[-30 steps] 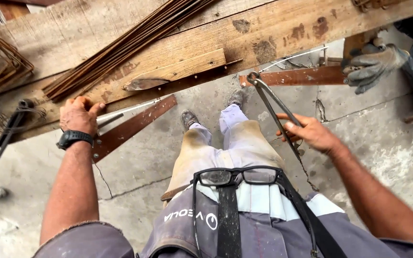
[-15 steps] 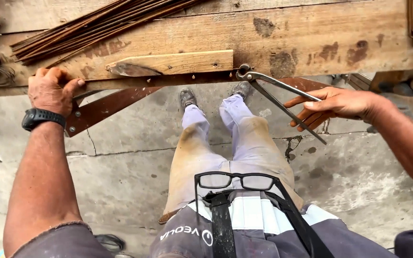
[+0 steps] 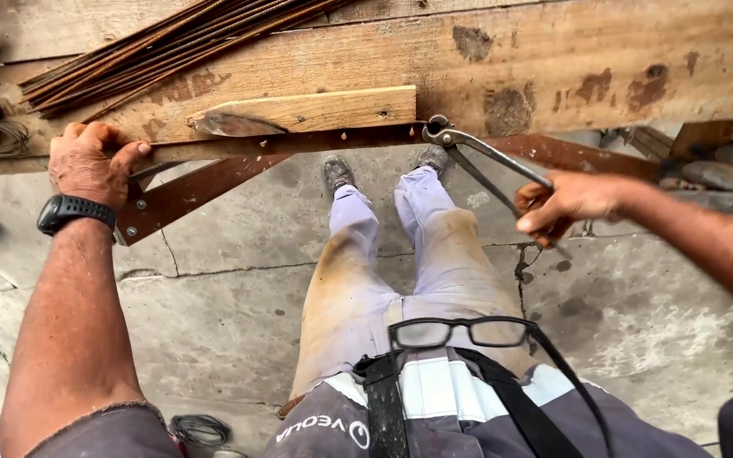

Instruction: Bending thin rebar into rectangular stirrups using a manual jig and pincers on a wooden workbench.

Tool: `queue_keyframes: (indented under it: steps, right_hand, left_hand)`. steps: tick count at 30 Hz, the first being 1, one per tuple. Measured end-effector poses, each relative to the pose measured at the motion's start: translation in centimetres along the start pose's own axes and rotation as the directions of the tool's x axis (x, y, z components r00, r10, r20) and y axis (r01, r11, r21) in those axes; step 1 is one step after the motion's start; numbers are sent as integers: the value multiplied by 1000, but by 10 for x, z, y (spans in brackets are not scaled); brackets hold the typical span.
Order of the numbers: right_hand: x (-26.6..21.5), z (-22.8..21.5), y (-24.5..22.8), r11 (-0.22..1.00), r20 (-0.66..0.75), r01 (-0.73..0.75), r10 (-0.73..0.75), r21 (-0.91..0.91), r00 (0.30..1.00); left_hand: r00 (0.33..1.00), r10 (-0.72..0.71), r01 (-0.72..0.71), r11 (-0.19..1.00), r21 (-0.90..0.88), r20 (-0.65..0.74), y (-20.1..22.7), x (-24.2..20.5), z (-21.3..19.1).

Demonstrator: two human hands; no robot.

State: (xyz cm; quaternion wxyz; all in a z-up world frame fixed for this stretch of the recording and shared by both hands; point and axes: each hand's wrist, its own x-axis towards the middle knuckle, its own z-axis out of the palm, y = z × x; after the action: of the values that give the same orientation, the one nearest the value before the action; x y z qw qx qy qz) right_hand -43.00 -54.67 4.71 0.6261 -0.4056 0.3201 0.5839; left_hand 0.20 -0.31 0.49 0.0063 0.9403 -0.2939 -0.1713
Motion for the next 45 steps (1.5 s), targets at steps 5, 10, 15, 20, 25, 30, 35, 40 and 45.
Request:
queue_keyframes:
  steps: [5, 10, 15, 20, 25, 30, 35, 40, 45]
  right_hand:
    - [49, 98, 33, 866, -157, 245, -195, 435, 968]
    - [129, 215, 13, 530, -390, 506, -322, 680, 863]
    - [173, 266, -36, 174, -565, 676, -424, 716, 708]
    - [193, 287, -74, 30, -662, 747, -439, 664, 607]
    - [215, 293, -95, -90, -718, 754, -397, 650, 572]
    - [209, 285, -65, -87, -697, 765, -487, 638, 526]
    - [188, 285, -28, 85, -697, 790, -422, 607, 580]
    - [116, 279, -13, 181, -679, 826, -490, 533, 546]
    - [52, 273, -11, 228, -727, 931, -582, 285, 365]
  left_hand:
    - [999, 15, -16, 999, 30, 41, 11, 3, -14]
    - [992, -18, 10, 998, 61, 129, 19, 8, -25]
    - [980, -50, 30, 994, 107, 194, 29, 12, -36]
    - [983, -26, 0, 990, 141, 183, 18, 15, -27]
    - [983, -48, 30, 995, 100, 176, 32, 9, -32]
    - [980, 196, -191, 967, 166, -13, -10, 10, 13]
    - [907, 394, -304, 857, 417, -147, -30, 12, 46]
    - [874, 436, -393, 894, 214, -216, -2, 4, 27]
    - [875, 337, -404, 904, -138, -349, 53, -15, -10]
